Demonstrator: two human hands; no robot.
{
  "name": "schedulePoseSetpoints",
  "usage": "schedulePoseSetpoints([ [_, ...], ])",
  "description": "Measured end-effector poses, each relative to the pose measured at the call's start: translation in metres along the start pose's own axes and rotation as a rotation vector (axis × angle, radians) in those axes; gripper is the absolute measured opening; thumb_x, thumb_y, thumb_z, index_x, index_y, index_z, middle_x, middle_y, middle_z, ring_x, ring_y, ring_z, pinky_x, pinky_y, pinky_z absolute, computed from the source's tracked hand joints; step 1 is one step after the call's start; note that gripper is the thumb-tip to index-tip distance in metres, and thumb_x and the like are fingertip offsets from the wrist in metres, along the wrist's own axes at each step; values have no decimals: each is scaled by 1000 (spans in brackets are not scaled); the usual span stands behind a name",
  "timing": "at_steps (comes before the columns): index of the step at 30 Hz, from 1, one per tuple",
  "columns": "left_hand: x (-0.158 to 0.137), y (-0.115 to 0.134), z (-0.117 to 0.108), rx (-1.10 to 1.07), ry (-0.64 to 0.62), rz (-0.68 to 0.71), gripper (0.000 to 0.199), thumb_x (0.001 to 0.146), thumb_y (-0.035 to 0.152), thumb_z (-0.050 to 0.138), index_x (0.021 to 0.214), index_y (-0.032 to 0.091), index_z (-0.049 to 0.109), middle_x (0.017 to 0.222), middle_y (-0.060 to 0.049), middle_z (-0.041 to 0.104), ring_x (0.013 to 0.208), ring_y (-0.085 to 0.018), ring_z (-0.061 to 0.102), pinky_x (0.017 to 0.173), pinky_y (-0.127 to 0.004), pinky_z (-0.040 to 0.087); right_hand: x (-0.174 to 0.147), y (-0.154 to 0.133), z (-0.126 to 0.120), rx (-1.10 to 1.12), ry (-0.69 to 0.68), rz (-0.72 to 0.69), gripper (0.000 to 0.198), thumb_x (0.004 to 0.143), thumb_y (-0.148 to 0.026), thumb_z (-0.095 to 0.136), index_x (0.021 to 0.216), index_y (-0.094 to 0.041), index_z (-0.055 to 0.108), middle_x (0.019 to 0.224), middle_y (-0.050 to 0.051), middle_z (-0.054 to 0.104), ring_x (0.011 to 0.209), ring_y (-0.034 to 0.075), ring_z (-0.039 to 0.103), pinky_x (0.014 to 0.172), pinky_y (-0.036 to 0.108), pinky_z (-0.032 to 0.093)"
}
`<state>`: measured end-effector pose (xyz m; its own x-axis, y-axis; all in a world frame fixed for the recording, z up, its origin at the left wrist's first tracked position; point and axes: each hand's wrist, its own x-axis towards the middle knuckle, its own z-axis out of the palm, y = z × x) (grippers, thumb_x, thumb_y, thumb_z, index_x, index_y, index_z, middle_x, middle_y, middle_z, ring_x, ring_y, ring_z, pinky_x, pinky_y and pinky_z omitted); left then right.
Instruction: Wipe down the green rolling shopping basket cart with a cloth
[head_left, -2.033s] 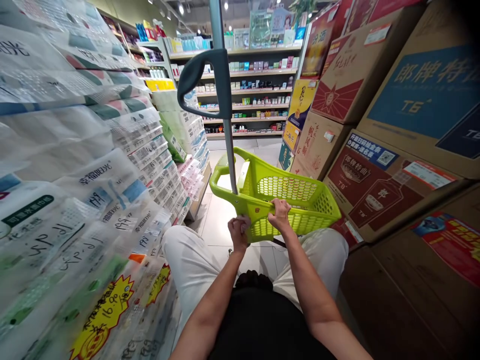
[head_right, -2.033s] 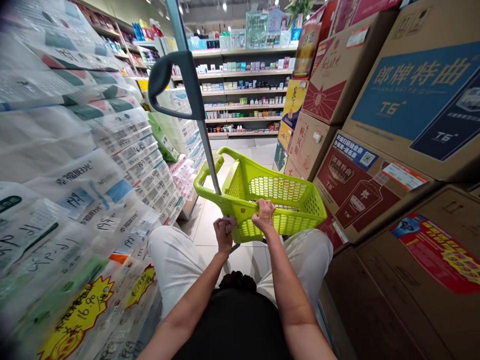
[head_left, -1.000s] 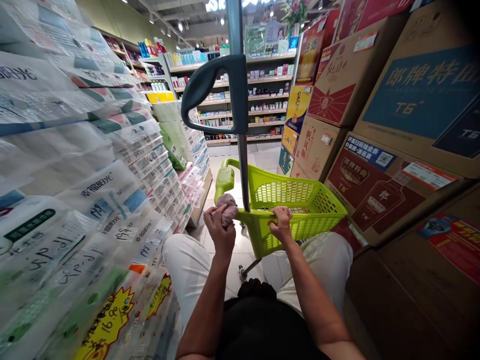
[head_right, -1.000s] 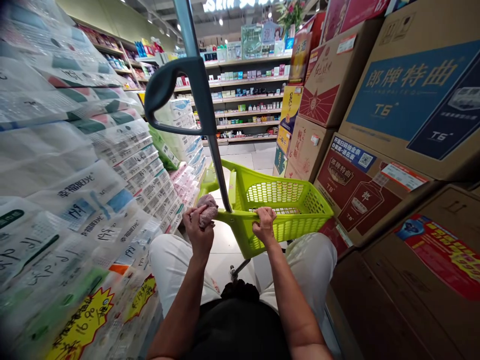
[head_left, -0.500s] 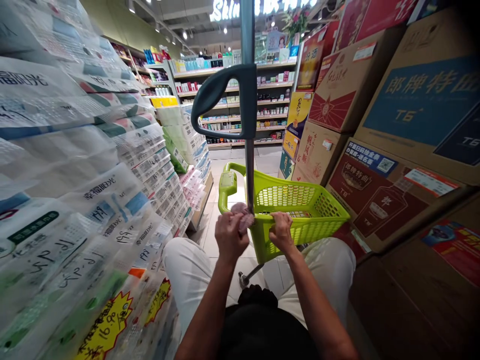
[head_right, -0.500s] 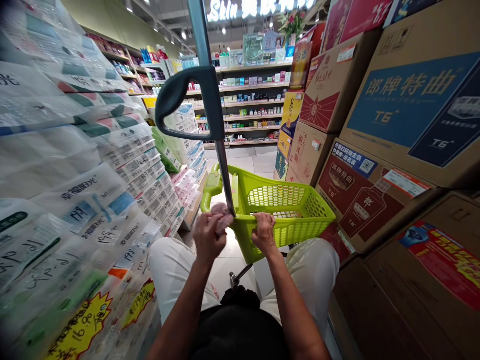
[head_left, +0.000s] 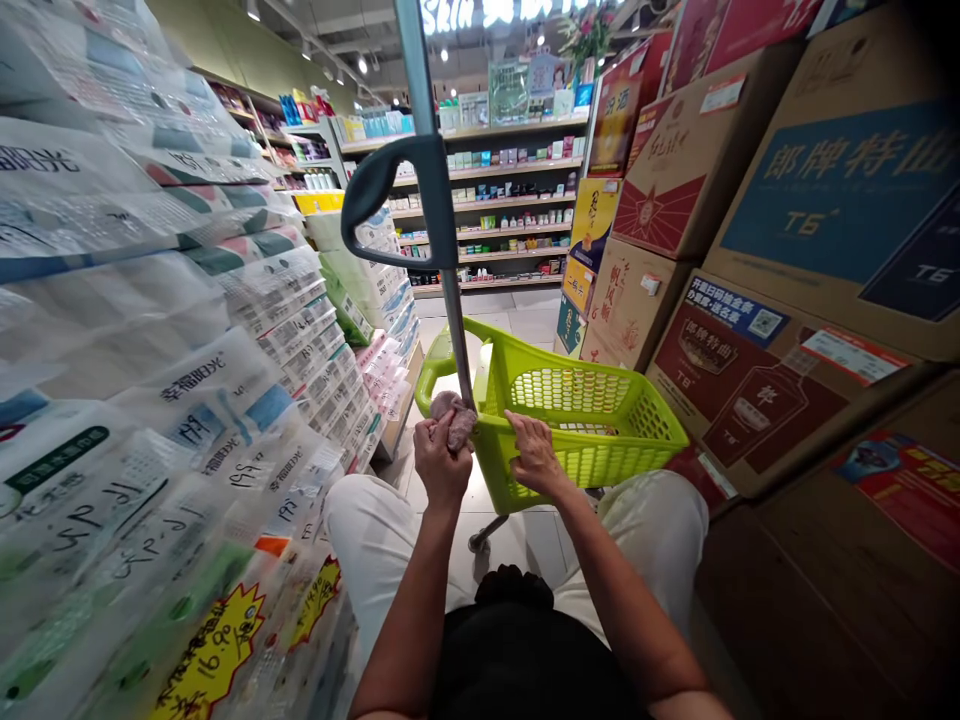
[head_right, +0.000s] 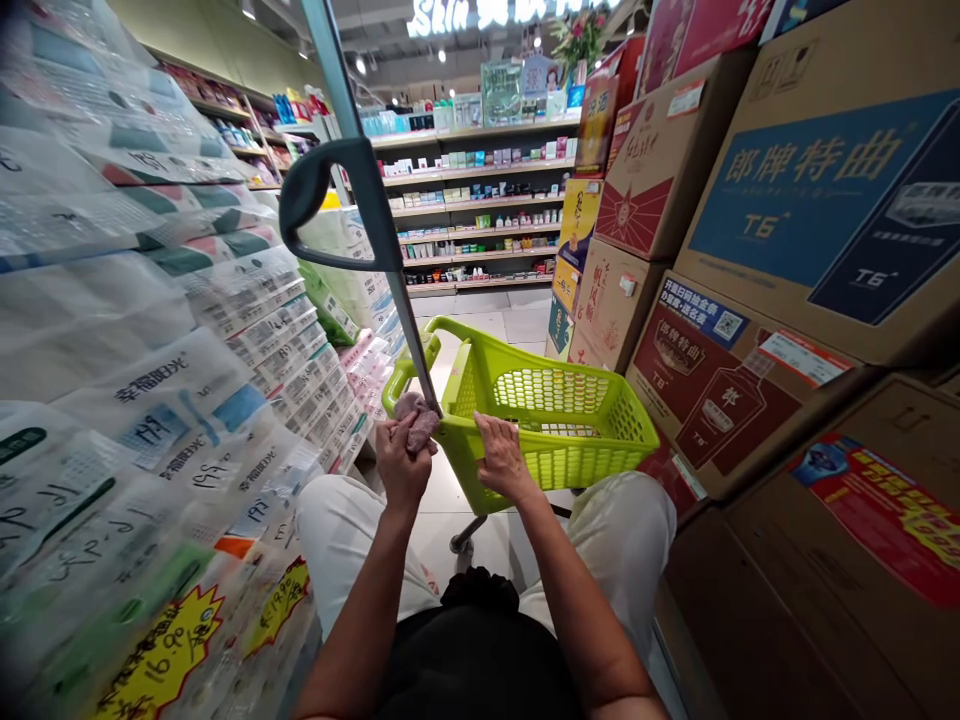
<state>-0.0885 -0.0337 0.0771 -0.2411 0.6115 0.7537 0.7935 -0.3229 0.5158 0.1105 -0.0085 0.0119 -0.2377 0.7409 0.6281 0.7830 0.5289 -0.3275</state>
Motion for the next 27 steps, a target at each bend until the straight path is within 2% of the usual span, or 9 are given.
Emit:
schedulePoseSetpoints([
  [2,1,-7,5,26,11,2,57,70,11,66,123,26,75,107,-9,55,103,-28,59,93,-41,54,-5,17,-7,-17,-38,-15,73,79,-15,53,151,-19,42,137,12,63,125,27,54,111,41,34],
  [5,15,-19,8,56,21,-28,61,69,9,65,127,29,74,108,-8,54,104,-28,57,97,-42,53,-20,54,-20,-143,9,120,43,89,-24,54,132,-20,59,118,10,71,110,27,59,102,40,37],
  [8,26,-23,13,24,22,-68,63,69,9,64,127,29,73,108,-8,52,104,-27,56,98,-41,52,-32,78,-26,-284,30,193,25,92,-35,59,109,-18,65,102,10,72,99,27,60,92,38,36],
  [12,14,-7,29,-42,37,-31,58,71,12,63,127,22,72,111,-10,52,109,-29,55,104,-45,50,-26,67,-17,-411,30,285,27,99,-44,53,92,-19,60,91,10,68,89,25,56,83,36,32],
  [17,4,12,45,-40,-148,52,62,68,10,62,129,22,70,117,-11,53,113,-30,56,105,-46,49,-4,35,-3,-445,-52,357,33,103,-46,47,94,-17,60,94,12,69,90,25,57,82,35,31],
  [22,36,5,45,65,-190,19,65,70,7,59,132,24,68,122,-11,54,121,-30,56,109,-45,47,4,35,-12,-371,-313,290,28,103,-42,49,110,-18,62,109,10,73,96,22,65,78,31,33],
  [25,56,-5,43,159,-186,1,64,72,7,59,134,23,67,126,-12,54,123,-32,54,110,-47,46,0,46,-25,-403,-466,413,34,103,-51,47,108,-22,64,106,9,76,92,22,68,71,29,33],
  [27,66,-14,47,212,-193,-32,63,73,6,58,134,22,67,128,-14,54,123,-34,53,109,-49,46,-3,49,-30,-414,-507,424,36,105,-53,44,110,-23,64,107,8,77,94,22,70,70,29,33],
])
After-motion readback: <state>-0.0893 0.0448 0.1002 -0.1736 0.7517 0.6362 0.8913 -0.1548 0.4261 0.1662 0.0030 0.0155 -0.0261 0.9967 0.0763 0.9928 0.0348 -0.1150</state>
